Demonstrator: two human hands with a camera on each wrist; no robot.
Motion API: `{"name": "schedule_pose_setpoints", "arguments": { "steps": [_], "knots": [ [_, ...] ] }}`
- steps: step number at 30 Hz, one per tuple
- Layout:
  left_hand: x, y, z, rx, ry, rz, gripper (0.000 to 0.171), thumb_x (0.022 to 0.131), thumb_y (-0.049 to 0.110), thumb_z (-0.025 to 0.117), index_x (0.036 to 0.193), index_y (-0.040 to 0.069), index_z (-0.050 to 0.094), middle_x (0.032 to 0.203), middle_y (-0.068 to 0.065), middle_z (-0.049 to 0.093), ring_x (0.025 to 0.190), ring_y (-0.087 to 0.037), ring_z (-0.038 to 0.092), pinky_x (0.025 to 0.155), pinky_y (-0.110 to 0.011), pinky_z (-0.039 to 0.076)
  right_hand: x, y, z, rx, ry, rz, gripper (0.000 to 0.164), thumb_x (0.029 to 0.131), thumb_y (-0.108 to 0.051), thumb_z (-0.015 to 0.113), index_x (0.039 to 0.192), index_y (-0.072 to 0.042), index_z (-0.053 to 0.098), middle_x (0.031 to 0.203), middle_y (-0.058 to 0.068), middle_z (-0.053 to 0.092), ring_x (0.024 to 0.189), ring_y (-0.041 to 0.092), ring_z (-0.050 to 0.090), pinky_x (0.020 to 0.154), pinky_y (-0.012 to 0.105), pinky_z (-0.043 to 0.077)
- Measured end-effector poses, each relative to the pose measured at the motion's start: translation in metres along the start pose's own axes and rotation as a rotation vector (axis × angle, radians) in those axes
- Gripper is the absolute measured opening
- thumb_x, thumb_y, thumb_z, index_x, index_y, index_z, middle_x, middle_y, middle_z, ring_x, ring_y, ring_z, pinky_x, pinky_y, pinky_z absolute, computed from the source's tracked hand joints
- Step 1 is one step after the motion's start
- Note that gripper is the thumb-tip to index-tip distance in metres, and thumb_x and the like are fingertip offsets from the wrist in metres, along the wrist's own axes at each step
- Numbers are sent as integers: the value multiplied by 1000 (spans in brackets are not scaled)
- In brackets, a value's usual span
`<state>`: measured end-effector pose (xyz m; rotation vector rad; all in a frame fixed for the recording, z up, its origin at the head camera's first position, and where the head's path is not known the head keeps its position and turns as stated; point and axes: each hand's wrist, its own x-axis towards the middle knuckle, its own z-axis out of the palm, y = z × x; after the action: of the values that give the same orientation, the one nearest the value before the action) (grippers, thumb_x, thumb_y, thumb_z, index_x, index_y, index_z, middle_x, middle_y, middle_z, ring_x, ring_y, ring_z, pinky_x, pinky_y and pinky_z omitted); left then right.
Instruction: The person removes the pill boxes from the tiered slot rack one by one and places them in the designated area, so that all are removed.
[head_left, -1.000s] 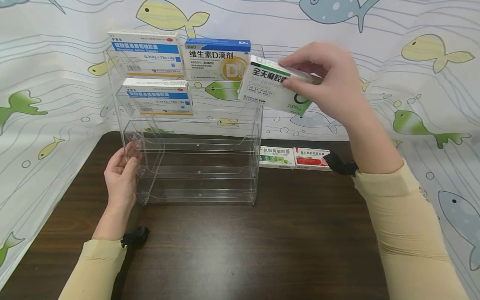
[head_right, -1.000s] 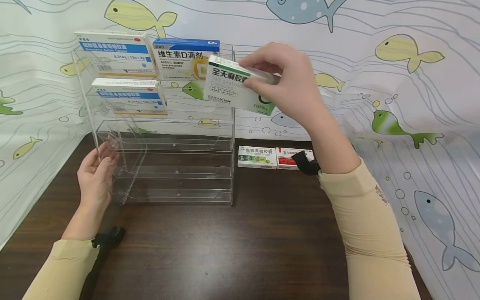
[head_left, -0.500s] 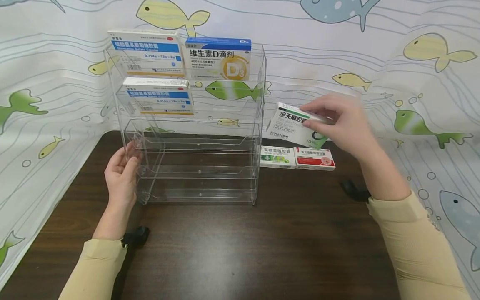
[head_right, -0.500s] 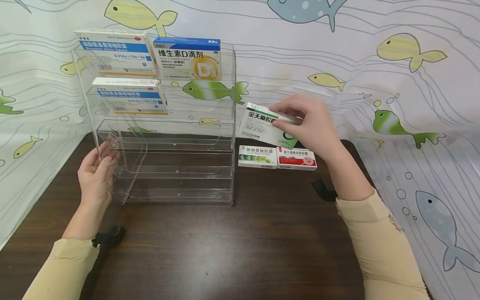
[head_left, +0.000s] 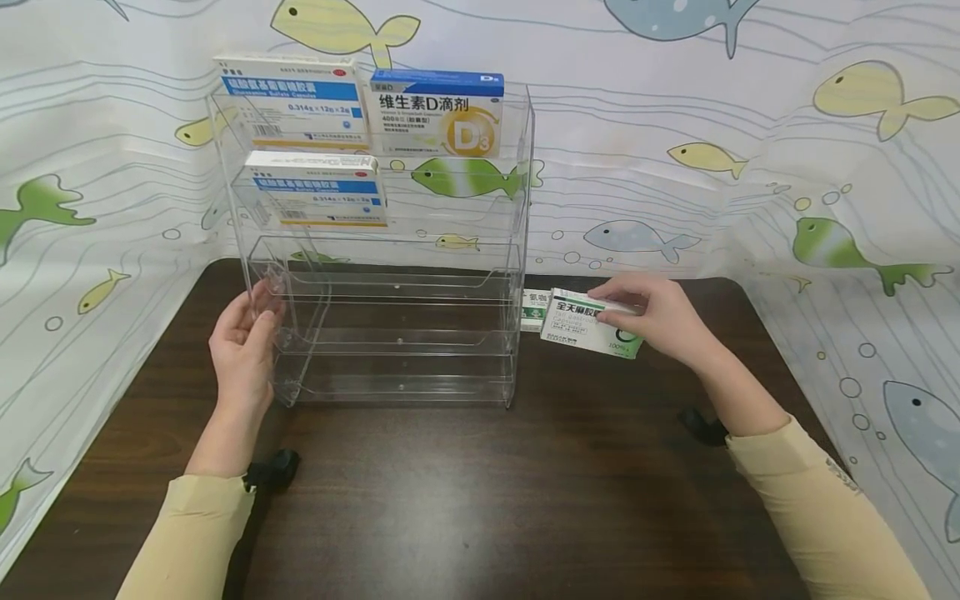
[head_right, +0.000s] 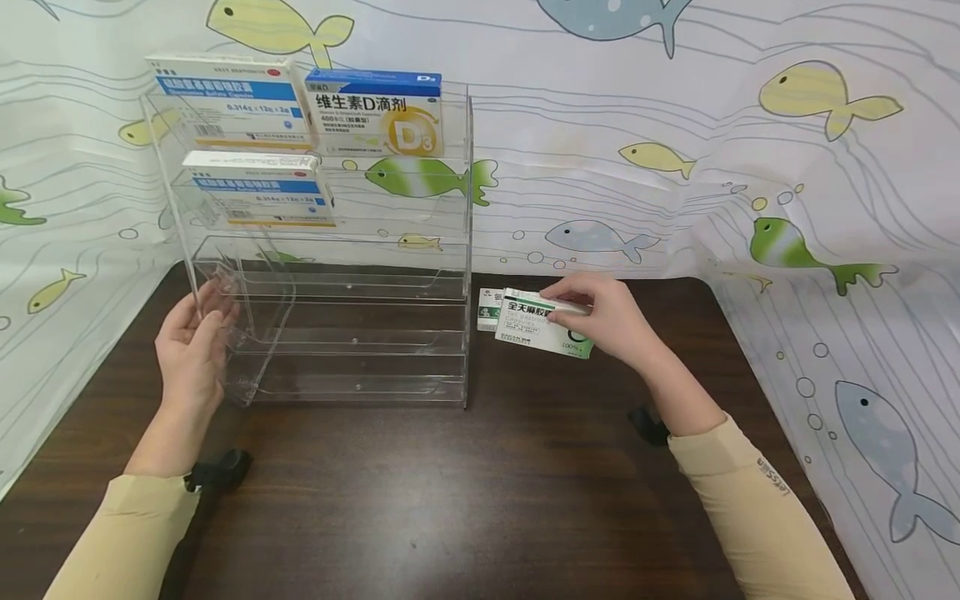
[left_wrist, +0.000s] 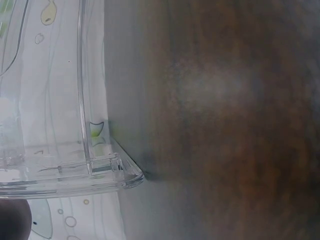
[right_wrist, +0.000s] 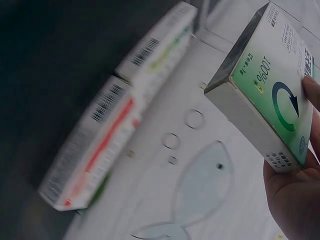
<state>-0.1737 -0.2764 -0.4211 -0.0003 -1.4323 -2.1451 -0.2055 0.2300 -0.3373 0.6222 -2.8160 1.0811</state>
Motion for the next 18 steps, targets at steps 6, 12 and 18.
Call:
{"name": "schedule_pose_setpoints", "arguments": {
  "steps": [6,12,18],
  "knots": [
    [0,-1,-1,10,-9,11,39,102,-15,46,129,-1,69,122,1,80,118,-11,74,102,-17,59,-4,20,23,50,-56,38,30,90,-3,84,119,-6,79,121,15,77,112,30,74,91,1,49],
    [1,0,0,21,-5,-1,39,102,-15,45,128,0,70,123,1,79,119,-11,73,102,-17,59,-3,32,39,119,-153,79,29,90,-6,84,119,-5,79,119,16,78,112,31,75,91,6,54],
    [1,1,0,17,-2,-5,40,101,-16,45,127,2,70,123,2,79,119,-10,73,102,-17,59,3,43,51,159,-226,106,28,91,-6,83,119,-5,78,121,15,77,111,27,76,91,10,58]
  ]
}}
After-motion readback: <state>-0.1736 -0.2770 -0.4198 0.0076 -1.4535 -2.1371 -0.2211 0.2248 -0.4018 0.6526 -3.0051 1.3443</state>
